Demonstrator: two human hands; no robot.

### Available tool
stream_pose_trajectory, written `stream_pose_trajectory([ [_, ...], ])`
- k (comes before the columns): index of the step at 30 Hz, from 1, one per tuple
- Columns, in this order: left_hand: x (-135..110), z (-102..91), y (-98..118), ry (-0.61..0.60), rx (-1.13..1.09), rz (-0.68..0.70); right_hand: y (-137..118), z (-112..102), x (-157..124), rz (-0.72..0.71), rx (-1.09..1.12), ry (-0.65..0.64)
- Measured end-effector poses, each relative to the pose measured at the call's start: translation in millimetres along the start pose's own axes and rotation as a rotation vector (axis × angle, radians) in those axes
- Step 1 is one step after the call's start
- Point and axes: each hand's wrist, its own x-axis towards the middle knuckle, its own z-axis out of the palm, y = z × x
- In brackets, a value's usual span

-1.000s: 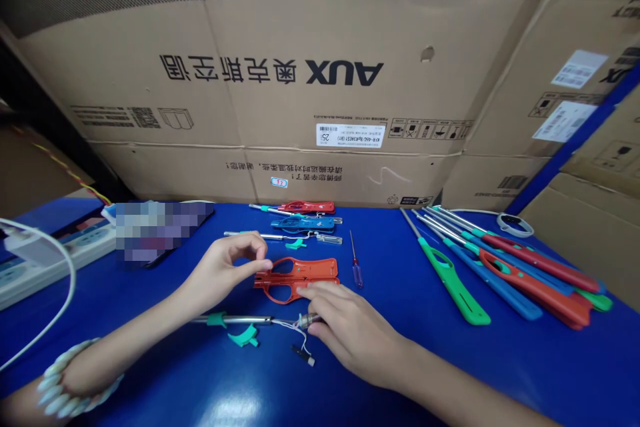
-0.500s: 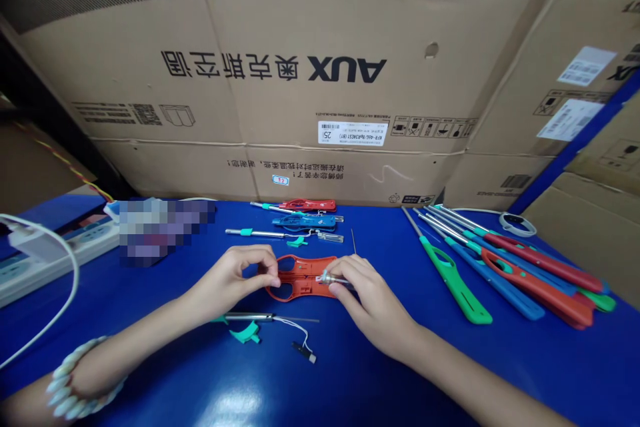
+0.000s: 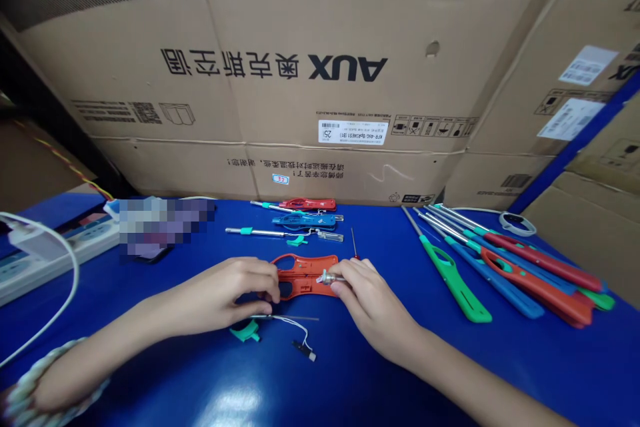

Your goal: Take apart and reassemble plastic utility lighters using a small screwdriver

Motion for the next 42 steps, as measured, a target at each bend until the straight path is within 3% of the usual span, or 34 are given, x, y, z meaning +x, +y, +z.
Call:
stream_pose_trajectory([
  [4, 6, 21.1, 5, 0.134, 0.132, 0.041, -1, -1, 0, 0.023, -0.011, 0.027],
  [10, 8, 42.9, 13, 0.166, 0.275, 0.119, -2, 2, -1, 0.003, -0.025, 0.044],
  [14, 6, 45.9, 17, 0.105, 0.294, 0.188, -2, 2, -3, -0.022, -0.034, 0.048],
  [24, 4, 52.5, 20, 0.088, 0.3, 0.167, -3, -2, -4, -0.04, -0.032, 0.06],
  [35, 3, 55.5, 14, 0.137, 0.226, 0.123, -4, -3, -5, -0.051, -0.003, 0.067],
  [42, 4, 56.1, 11, 0.166, 0.307, 0.113, -6, -4, -5, -0.056, 0.018, 0.061],
])
